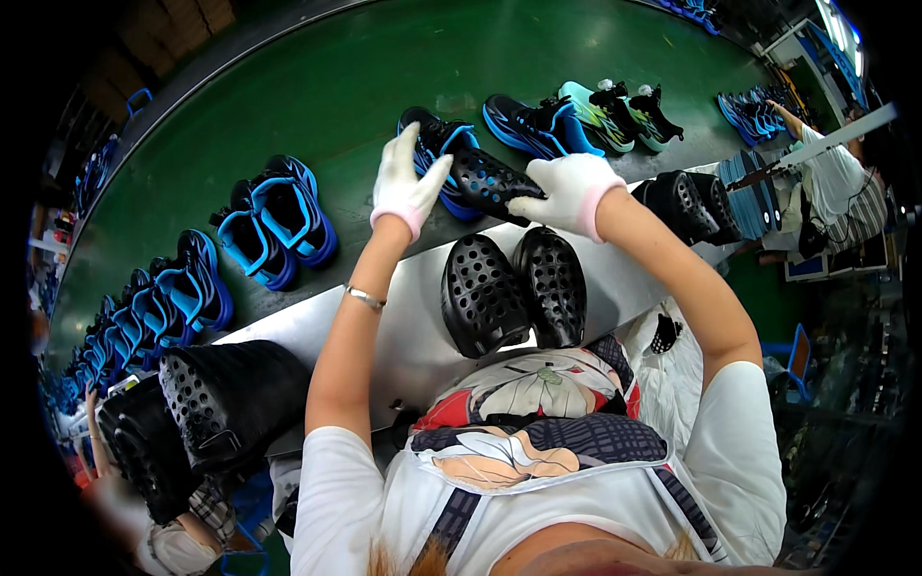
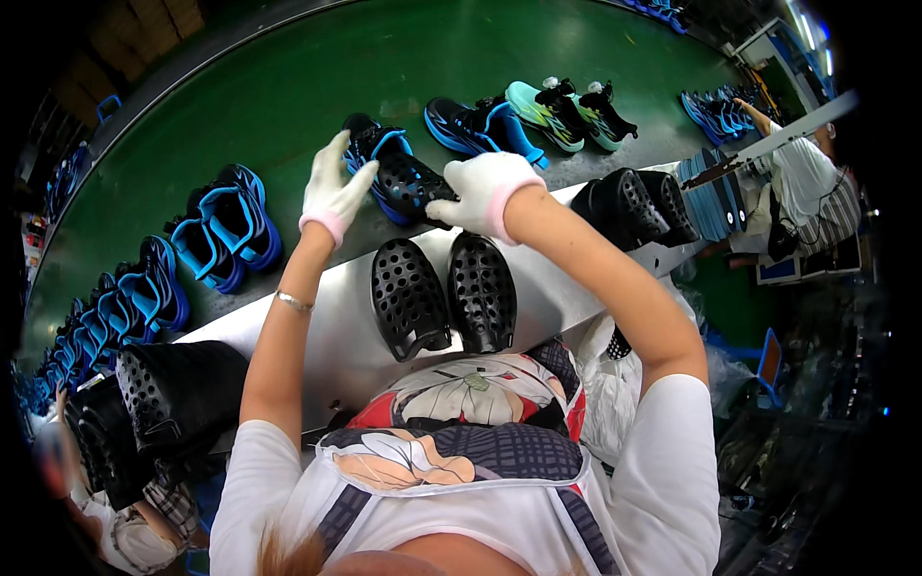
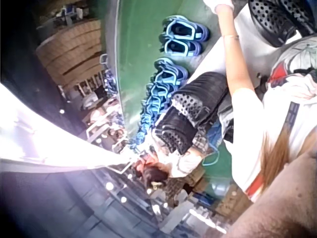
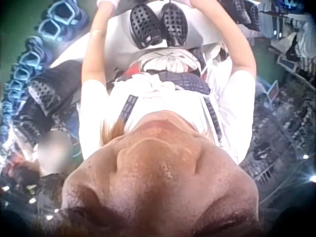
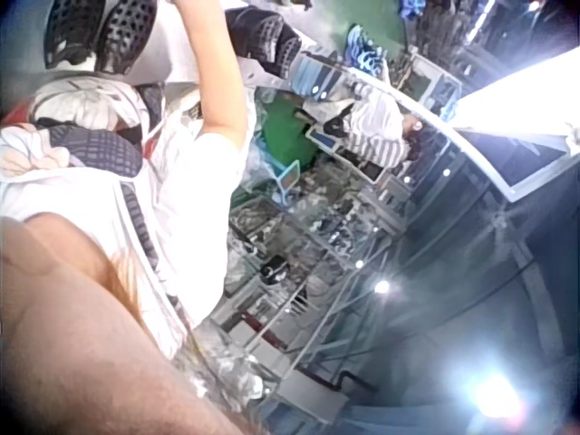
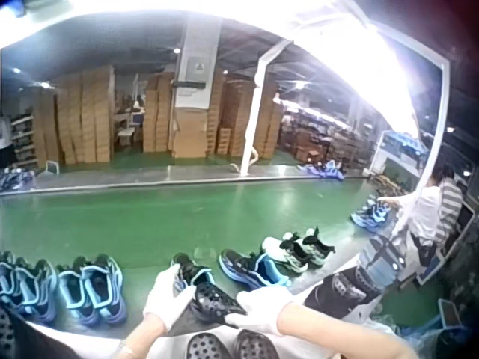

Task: The person assembles shoes by taking a black rubber sole component and fitting it onto the bottom of a blue and black shoe upper, handling them one at a time.

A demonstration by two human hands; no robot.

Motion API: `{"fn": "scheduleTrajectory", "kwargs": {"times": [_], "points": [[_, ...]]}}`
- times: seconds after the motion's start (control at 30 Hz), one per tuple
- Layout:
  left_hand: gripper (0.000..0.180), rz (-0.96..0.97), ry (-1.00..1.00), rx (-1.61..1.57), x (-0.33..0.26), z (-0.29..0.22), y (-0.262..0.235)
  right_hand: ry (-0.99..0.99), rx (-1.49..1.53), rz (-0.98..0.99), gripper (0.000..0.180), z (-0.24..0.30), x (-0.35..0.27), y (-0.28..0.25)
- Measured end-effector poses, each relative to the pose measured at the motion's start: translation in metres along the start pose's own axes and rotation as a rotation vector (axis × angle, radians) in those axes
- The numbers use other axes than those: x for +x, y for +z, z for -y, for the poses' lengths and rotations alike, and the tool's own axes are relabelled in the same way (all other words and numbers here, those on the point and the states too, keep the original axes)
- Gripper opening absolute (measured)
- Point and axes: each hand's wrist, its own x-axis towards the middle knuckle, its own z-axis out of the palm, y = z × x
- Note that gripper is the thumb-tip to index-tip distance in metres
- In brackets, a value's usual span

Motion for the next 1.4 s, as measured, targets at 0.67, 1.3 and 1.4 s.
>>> {"fn": "scheduleTrajectory", "kwargs": {"times": [0.67, 1.3, 1.4], "points": [[0.047, 0.09, -0.217, -0.058, 0.067, 0.043, 0.002, 0.109, -0.001, 0.08, 0.029, 0.058, 0.147, 0.045], [0.043, 0.774, -0.206, 0.248, 0.012, 0.02, 0.042, 0.055, 0.126, 0.236, 0.036, 0.053, 0.175, 0.047], [0.044, 0.729, -0.236, 0.151, 0.006, 0.023, 0.042, 0.181, 0.32, 0.131, 0.031, 0.062, 0.173, 0.05]]}}
